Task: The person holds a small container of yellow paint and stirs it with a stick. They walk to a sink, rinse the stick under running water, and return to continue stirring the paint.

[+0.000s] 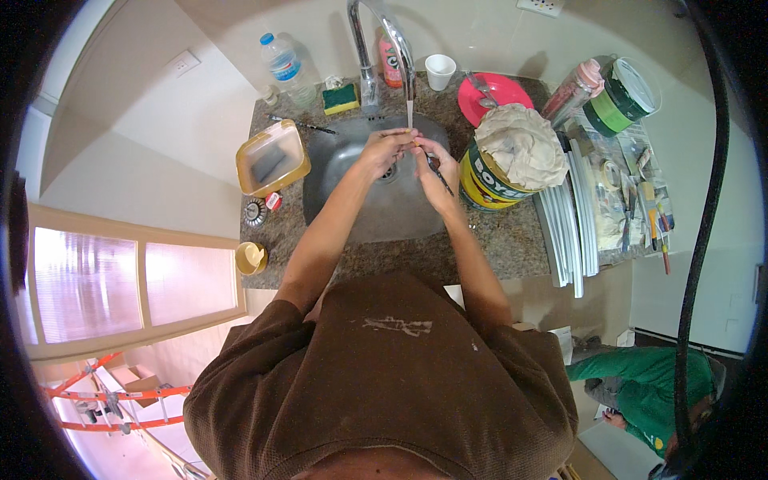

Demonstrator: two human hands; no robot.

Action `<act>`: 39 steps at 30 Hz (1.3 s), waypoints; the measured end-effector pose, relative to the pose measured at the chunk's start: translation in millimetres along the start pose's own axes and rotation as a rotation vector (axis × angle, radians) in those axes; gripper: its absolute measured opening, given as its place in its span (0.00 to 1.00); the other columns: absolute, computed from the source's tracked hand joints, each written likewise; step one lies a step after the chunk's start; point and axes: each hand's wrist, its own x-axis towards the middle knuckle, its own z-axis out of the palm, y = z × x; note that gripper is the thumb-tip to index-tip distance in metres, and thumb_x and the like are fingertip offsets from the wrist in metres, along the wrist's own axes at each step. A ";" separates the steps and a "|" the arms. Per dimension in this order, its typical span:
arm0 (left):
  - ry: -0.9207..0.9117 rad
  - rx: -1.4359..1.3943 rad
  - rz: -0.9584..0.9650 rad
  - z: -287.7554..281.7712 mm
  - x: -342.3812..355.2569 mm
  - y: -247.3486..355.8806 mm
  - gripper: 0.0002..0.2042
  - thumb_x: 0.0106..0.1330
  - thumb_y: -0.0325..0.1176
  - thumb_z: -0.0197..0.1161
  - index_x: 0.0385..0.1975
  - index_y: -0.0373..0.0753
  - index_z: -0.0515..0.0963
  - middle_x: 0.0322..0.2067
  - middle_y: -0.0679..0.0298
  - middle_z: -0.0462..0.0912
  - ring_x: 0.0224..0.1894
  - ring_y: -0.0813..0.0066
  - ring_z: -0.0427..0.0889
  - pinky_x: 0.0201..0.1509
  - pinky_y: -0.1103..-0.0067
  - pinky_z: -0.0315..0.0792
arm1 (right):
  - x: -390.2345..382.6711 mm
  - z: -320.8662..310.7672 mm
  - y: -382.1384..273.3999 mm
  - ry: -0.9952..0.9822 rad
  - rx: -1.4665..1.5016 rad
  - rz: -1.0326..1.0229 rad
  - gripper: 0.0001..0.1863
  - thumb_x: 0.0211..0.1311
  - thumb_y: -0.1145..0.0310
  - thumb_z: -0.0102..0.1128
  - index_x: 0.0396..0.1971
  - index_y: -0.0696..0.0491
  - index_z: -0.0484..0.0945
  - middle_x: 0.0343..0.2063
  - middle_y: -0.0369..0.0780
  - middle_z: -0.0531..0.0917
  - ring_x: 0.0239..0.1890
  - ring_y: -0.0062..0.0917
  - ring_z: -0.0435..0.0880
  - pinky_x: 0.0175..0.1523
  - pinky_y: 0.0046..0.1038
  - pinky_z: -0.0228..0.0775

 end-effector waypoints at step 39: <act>-0.102 -0.070 0.050 -13.2 14.3 -3.3 0.11 0.70 0.23 0.66 0.51 0.31 0.84 0.43 0.63 0.87 0.40 0.80 0.82 0.40 0.82 0.73 | -4.8 -10.4 19.6 -0.020 0.069 -0.012 0.16 0.78 0.65 0.58 0.57 0.54 0.83 0.46 0.37 0.89 0.27 0.13 0.78 0.31 0.16 0.68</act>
